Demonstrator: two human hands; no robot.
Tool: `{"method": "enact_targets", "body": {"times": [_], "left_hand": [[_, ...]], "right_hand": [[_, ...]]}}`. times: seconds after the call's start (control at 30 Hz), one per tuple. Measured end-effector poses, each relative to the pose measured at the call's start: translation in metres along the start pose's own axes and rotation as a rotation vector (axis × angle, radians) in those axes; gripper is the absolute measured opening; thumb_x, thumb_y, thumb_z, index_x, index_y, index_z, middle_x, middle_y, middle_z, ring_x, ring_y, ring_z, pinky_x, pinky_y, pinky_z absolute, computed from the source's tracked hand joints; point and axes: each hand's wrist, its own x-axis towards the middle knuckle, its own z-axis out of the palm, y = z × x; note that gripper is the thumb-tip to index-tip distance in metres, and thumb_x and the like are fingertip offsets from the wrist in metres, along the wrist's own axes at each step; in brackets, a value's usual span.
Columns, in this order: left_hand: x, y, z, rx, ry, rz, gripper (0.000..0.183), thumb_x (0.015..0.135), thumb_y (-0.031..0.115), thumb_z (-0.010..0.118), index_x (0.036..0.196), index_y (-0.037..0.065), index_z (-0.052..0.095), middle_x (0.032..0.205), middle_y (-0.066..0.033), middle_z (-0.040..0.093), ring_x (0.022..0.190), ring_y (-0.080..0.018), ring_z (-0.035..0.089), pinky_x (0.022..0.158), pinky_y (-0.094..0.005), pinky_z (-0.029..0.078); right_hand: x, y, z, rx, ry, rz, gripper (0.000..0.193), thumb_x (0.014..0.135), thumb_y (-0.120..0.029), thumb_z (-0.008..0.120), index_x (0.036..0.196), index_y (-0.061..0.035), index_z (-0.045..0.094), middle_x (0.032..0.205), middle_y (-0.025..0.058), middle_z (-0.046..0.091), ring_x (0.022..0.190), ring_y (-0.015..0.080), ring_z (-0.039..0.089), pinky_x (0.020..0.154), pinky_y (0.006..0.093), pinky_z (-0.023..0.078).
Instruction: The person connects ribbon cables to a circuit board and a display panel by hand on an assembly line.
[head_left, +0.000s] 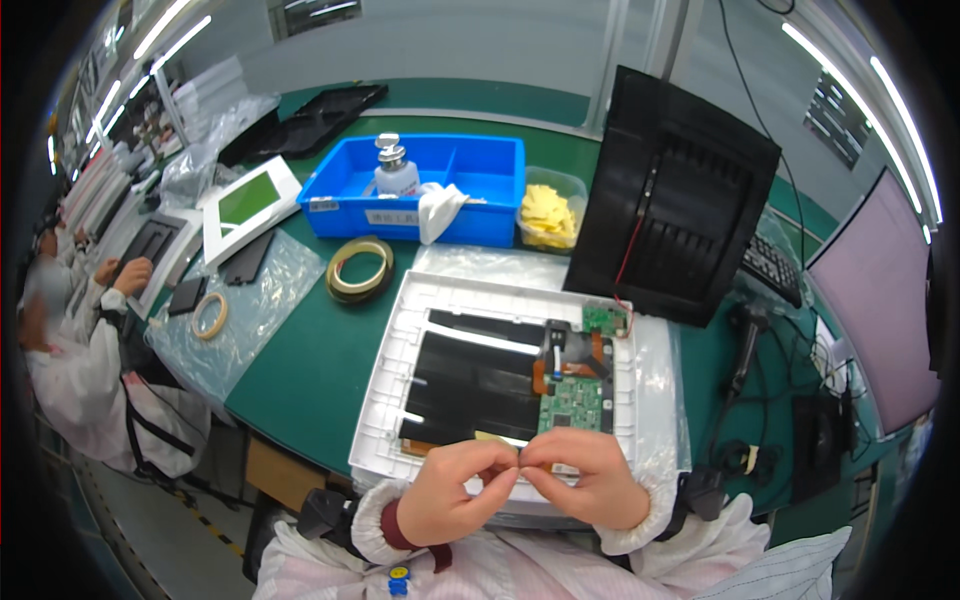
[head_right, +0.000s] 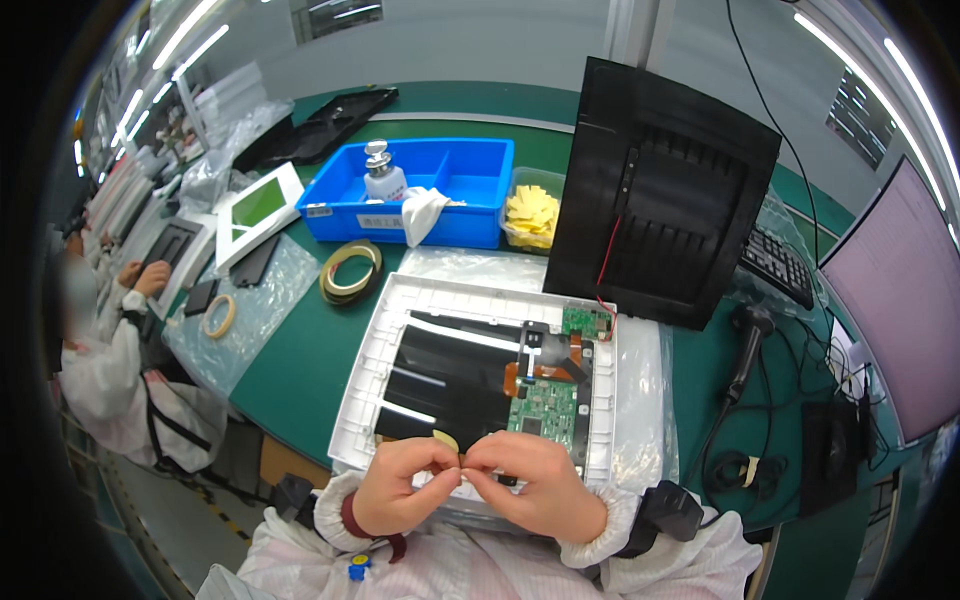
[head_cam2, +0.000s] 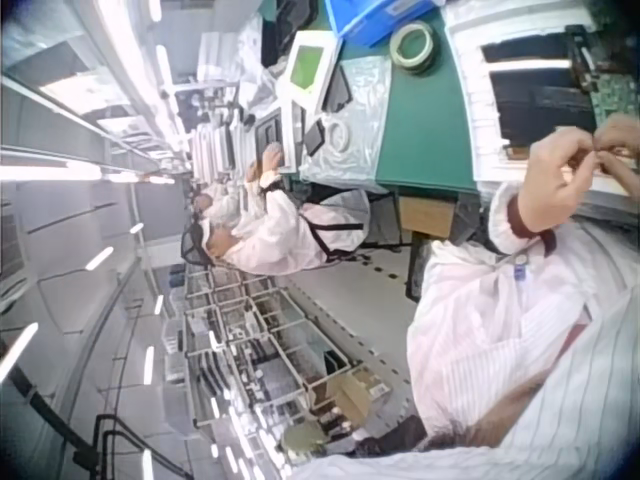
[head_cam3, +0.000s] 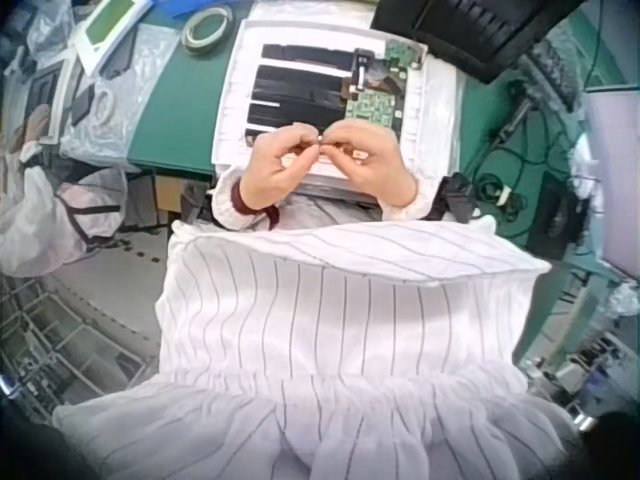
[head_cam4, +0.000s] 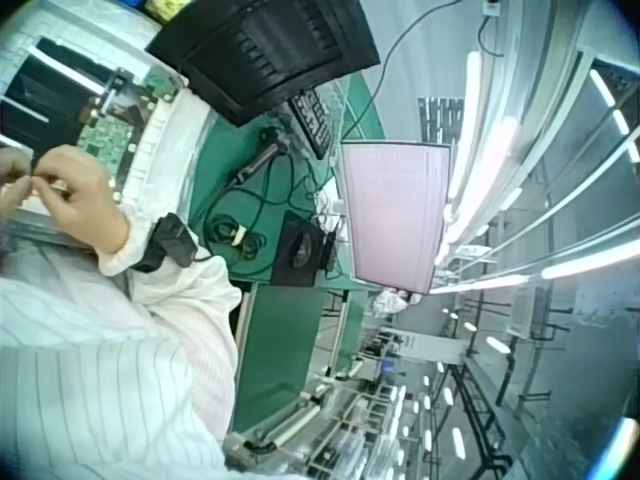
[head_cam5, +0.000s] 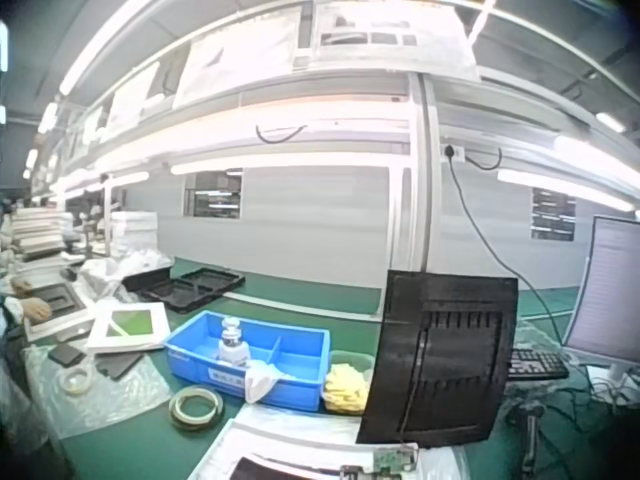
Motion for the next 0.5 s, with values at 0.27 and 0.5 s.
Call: {"method": "enact_targets", "body": {"times": [0.27, 0.5], "left_hand": [[0.0034, 0.0019, -0.0008, 0.159, -0.038, 0.033, 0.005, 0.077, 0.0, 0.056, 0.08, -0.003, 0.055, 0.074, -0.0099, 0.057, 0.063, -0.0152, 0.056, 0.056, -0.0242, 0.044], [0.0056, 0.0001, 0.0027, 0.259, -0.015, 0.177, 0.006, 0.075, -0.002, 0.055, 0.081, -0.002, 0.053, 0.073, -0.011, 0.054, 0.063, -0.0205, 0.054, 0.057, -0.0276, 0.042]], "right_hand": [[0.0018, -0.001, -0.0011, -0.008, -0.022, 0.041, 0.007, 0.072, 0.003, 0.063, 0.078, 0.0021, 0.06, 0.078, 0.0111, 0.062, 0.069, 0.0214, 0.06, 0.061, 0.0275, 0.047], [0.0015, -0.0035, -0.0007, 0.029, 0.007, 0.114, 0.008, 0.07, 0.003, 0.064, 0.077, 0.0023, 0.06, 0.073, 0.009, 0.061, 0.066, 0.0174, 0.059, 0.058, 0.0251, 0.046]]}}
